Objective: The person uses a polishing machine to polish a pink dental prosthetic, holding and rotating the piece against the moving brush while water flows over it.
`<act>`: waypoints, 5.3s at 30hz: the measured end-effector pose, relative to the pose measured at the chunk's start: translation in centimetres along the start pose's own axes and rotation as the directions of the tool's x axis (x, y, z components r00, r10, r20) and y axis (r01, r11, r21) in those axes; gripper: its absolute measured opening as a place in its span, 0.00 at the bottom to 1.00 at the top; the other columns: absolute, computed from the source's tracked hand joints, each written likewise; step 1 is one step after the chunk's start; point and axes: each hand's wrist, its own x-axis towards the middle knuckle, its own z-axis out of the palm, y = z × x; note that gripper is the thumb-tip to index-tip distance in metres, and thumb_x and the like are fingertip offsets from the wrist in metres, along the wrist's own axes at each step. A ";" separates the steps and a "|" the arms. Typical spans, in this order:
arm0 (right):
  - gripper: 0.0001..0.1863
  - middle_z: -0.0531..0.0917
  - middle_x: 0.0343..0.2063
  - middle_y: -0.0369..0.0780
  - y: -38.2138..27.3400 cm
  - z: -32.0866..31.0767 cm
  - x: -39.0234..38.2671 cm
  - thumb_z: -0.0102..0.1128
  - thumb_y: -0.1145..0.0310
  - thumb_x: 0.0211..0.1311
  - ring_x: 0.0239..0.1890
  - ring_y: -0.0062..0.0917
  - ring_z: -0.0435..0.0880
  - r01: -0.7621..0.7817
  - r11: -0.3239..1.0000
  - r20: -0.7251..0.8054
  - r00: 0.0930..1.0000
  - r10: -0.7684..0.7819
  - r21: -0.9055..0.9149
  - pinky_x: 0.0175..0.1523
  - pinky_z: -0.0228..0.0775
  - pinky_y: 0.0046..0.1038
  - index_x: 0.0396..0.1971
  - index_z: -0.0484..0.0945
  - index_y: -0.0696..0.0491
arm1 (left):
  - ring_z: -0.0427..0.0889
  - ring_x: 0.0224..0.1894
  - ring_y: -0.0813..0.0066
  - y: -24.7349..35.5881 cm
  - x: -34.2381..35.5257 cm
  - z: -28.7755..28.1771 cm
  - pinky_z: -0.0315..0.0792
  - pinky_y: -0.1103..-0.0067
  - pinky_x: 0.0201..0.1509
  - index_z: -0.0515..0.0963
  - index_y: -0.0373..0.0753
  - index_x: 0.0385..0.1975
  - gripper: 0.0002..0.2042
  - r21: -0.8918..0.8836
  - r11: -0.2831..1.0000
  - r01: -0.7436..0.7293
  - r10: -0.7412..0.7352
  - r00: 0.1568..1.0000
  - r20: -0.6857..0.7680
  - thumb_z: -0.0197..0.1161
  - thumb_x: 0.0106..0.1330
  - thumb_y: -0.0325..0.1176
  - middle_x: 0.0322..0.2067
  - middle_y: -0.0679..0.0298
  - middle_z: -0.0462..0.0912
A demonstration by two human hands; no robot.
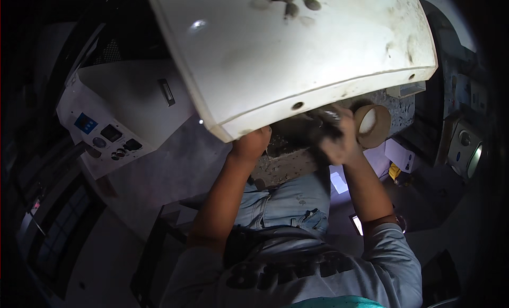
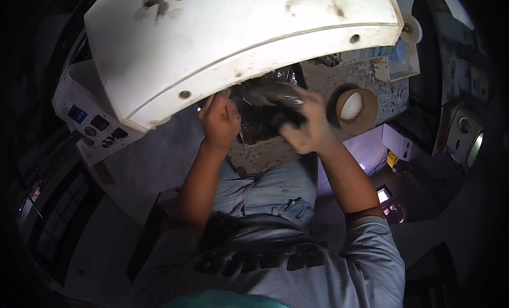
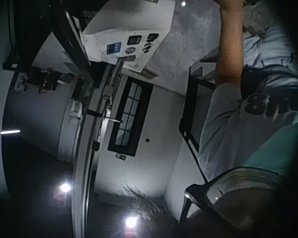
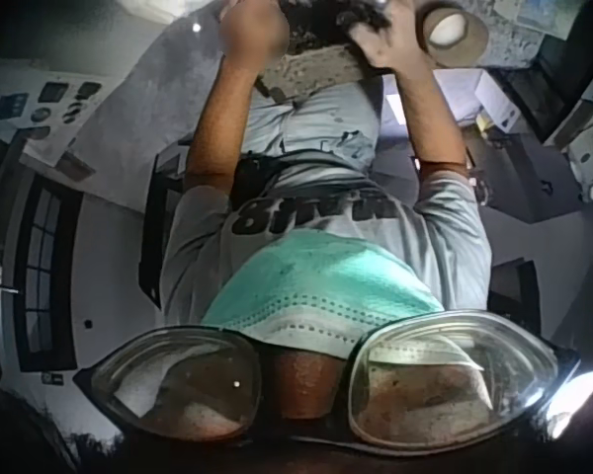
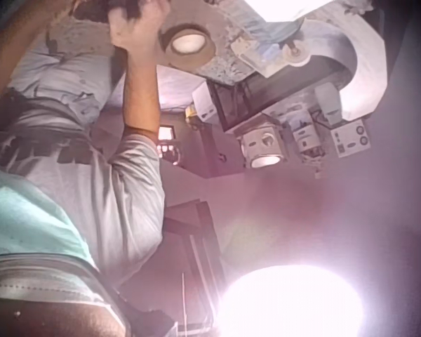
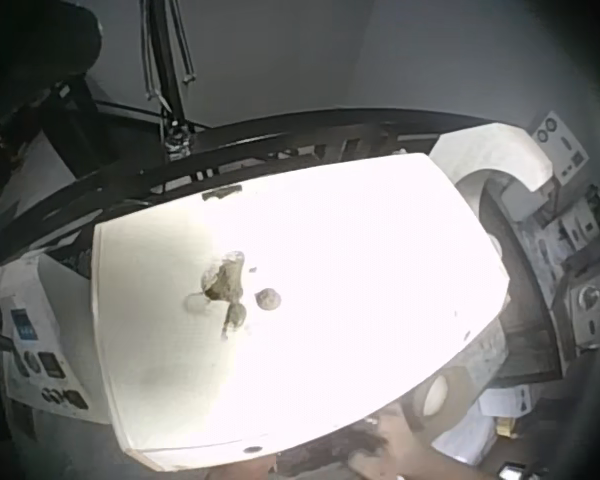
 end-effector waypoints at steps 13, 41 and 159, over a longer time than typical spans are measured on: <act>0.02 0.81 0.29 0.56 3.7 4.3 3.2 0.62 0.81 0.47 0.33 0.52 0.81 -0.165 0.851 -0.084 0.986 0.142 -0.499 0.41 0.75 0.43 0.22 0.79 0.64 | 0.85 0.37 0.51 1.0 2.3 1.9 0.76 0.67 0.44 0.80 0.27 0.36 0.12 -0.321 0.898 0.302 -0.356 0.927 -0.122 0.55 0.52 0.18 0.32 0.46 0.84; 0.33 0.67 0.60 0.62 1.4 8.6 -1.9 0.64 0.66 0.48 0.63 0.55 0.67 -0.170 0.886 0.460 0.803 0.378 -0.431 0.70 0.58 0.43 0.54 0.69 0.69 | 0.82 0.45 0.73 -0.6 -1.2 -2.3 0.73 0.80 0.53 0.72 0.23 0.52 0.19 -0.602 0.613 0.512 -0.585 0.806 0.091 0.51 0.59 0.11 0.45 0.54 0.82; 0.14 0.84 0.34 0.52 1.3 5.5 1.6 0.64 0.82 0.48 0.36 0.48 0.84 -0.323 0.892 -0.119 0.946 0.300 -0.317 0.42 0.76 0.37 0.38 0.84 0.59 | 0.80 0.32 0.76 4.4 -0.1 2.2 0.76 0.81 0.38 0.78 0.32 0.39 0.16 -0.945 -0.123 0.303 -0.898 0.372 0.236 0.48 0.56 0.11 0.33 0.62 0.82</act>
